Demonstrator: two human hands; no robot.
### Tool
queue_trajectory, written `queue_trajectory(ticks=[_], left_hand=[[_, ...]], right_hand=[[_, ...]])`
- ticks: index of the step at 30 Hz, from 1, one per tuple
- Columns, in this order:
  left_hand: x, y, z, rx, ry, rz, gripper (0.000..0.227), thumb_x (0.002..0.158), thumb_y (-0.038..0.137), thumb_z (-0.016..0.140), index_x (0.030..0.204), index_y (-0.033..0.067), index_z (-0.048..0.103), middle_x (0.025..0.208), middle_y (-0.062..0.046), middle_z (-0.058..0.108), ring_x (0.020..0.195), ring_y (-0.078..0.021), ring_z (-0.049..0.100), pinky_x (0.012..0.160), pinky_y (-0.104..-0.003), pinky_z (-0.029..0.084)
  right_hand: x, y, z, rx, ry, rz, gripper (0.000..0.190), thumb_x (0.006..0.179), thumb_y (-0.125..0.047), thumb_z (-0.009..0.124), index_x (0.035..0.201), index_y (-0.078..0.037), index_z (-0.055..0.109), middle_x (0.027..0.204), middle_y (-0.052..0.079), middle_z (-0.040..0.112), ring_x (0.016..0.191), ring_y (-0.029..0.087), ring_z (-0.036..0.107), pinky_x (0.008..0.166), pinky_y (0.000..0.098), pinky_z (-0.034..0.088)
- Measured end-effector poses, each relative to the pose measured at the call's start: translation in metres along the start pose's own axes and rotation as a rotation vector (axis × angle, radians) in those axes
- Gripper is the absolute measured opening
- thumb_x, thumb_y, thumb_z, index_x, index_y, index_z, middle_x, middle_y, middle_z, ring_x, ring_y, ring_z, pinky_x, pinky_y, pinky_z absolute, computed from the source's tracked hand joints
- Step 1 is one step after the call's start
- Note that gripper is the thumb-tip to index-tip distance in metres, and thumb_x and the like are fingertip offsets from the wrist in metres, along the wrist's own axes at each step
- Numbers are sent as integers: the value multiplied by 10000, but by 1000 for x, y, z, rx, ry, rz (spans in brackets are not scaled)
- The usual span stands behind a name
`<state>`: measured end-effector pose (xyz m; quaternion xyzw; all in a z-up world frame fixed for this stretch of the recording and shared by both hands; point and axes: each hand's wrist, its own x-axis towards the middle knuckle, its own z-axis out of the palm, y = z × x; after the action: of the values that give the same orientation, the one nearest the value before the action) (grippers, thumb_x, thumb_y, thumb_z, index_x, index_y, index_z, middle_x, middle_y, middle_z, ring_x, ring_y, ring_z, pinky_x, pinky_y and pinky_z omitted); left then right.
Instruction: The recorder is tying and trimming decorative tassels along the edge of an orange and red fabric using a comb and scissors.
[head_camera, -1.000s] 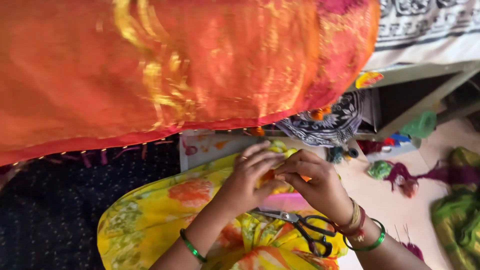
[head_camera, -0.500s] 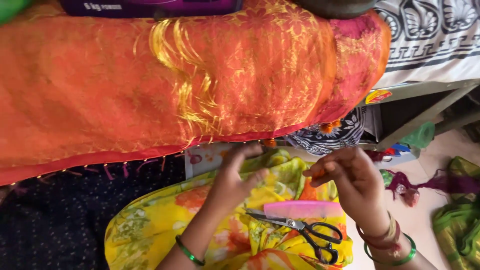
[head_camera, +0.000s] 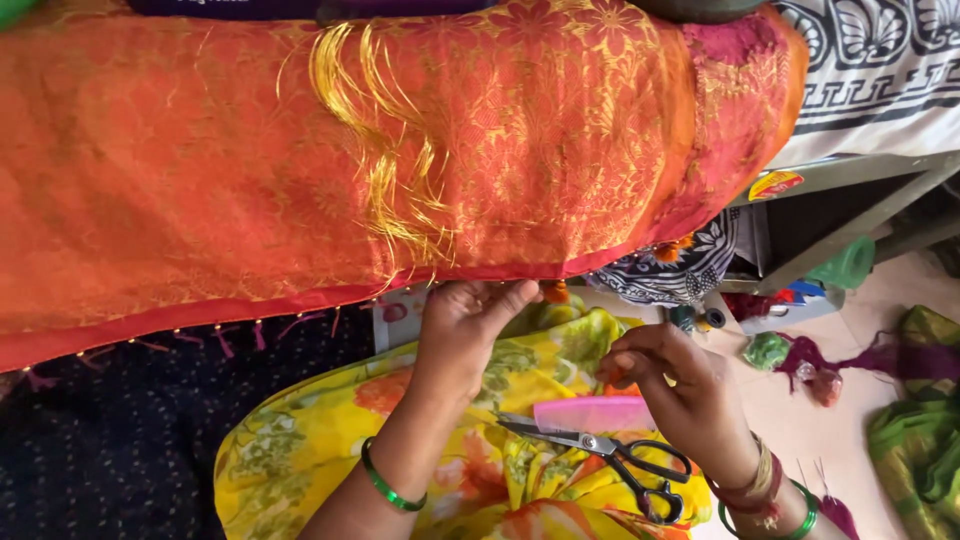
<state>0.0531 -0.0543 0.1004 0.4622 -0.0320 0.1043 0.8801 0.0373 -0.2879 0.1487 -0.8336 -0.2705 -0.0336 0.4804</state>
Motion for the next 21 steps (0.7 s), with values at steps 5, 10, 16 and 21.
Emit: queue_trajectory(ticks=[5,10,16,21], left_hand=[[-6,-12,-6,96,37,-37,114,940,53,742,1045,9,734,963,-41,754,885,-131,690,845,-307,549],[-16,-11,-4,80,-21,-1,90,977,69,719,1043,8,715,987,-49,750,940,-128,693,894,-295,548],[-21,-7,4,58,-69,-36,168,952,91,683,1111,37,701,1029,6,717,949,-77,644,879,-278,521],[-17,-18,1,209,-63,-18,120,997,84,727,1068,-13,726,981,-31,708,912,-108,616,837,-301,487]], right_hand=[[1,-3,8,18,-9,3,69,959,0,607,1019,12,638,840,59,781,772,123,790,712,262,626],[6,-5,13,50,-38,-30,83,949,3,626,1026,13,655,827,65,765,765,140,783,700,263,624],[35,-16,-25,-212,79,-273,107,876,57,668,958,-11,666,949,83,766,834,165,751,731,289,579],[126,42,-148,-232,443,-363,141,1121,71,566,1001,46,636,967,140,646,868,199,639,784,306,525]])
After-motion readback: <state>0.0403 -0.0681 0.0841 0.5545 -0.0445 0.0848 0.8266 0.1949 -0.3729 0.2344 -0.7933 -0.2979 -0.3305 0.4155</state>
